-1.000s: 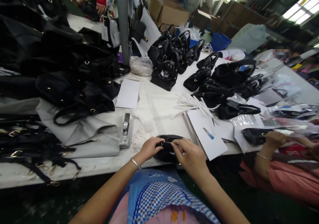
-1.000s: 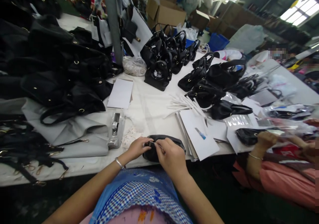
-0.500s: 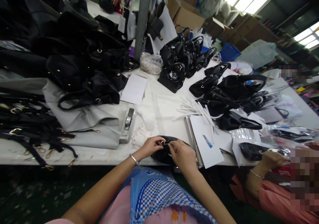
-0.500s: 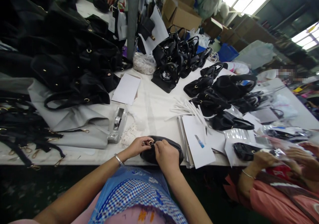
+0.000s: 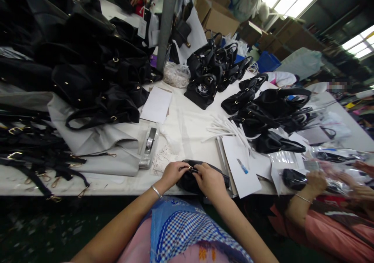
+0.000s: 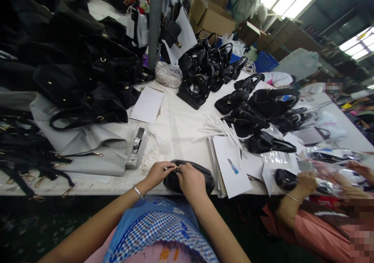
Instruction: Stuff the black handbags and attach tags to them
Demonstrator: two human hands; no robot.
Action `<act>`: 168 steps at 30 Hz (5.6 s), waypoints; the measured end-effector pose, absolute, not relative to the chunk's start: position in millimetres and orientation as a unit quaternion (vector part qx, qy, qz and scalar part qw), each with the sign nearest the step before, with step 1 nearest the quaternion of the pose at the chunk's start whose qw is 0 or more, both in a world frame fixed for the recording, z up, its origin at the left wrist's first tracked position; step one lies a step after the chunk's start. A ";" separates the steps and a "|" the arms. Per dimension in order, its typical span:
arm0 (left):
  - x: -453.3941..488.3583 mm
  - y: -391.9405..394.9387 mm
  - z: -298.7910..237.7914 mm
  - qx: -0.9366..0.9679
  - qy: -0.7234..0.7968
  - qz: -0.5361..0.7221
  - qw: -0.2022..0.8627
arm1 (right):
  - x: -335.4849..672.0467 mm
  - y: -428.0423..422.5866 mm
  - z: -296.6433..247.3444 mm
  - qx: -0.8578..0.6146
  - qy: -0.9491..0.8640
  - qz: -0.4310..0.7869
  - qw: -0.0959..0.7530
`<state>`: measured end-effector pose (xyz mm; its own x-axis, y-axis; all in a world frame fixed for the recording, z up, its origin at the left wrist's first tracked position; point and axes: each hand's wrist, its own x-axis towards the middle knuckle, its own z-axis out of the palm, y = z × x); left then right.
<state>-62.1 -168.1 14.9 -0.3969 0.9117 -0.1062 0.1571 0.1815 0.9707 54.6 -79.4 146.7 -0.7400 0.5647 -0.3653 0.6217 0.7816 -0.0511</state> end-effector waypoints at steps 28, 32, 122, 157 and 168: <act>-56.1 -187.5 39.6 0.082 0.476 0.606 0.632 | 123.6 -117.1 94.2 0.406 0.697 -0.591 -0.001; -55.4 -196.8 28.2 0.065 0.510 0.605 0.608 | 122.3 -116.7 78.0 0.381 0.730 -0.568 0.006; -33.8 -189.8 67.9 0.418 0.667 0.426 0.445 | 128.8 -132.1 59.1 0.497 0.458 -0.700 -0.229; -35.3 -191.7 67.3 0.501 0.655 0.391 0.408 | 125.5 -131.6 58.8 0.488 0.574 -0.623 -0.212; -38.8 -190.5 68.7 0.538 0.660 0.366 0.375 | 124.0 -130.3 63.9 0.483 0.622 -0.579 -0.210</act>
<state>-38.8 -190.5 68.7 -0.1409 0.9849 -0.1005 0.4358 0.1529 0.8870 124.0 -130.3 63.9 -0.4449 0.8445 -0.2983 0.3584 -0.1374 -0.9234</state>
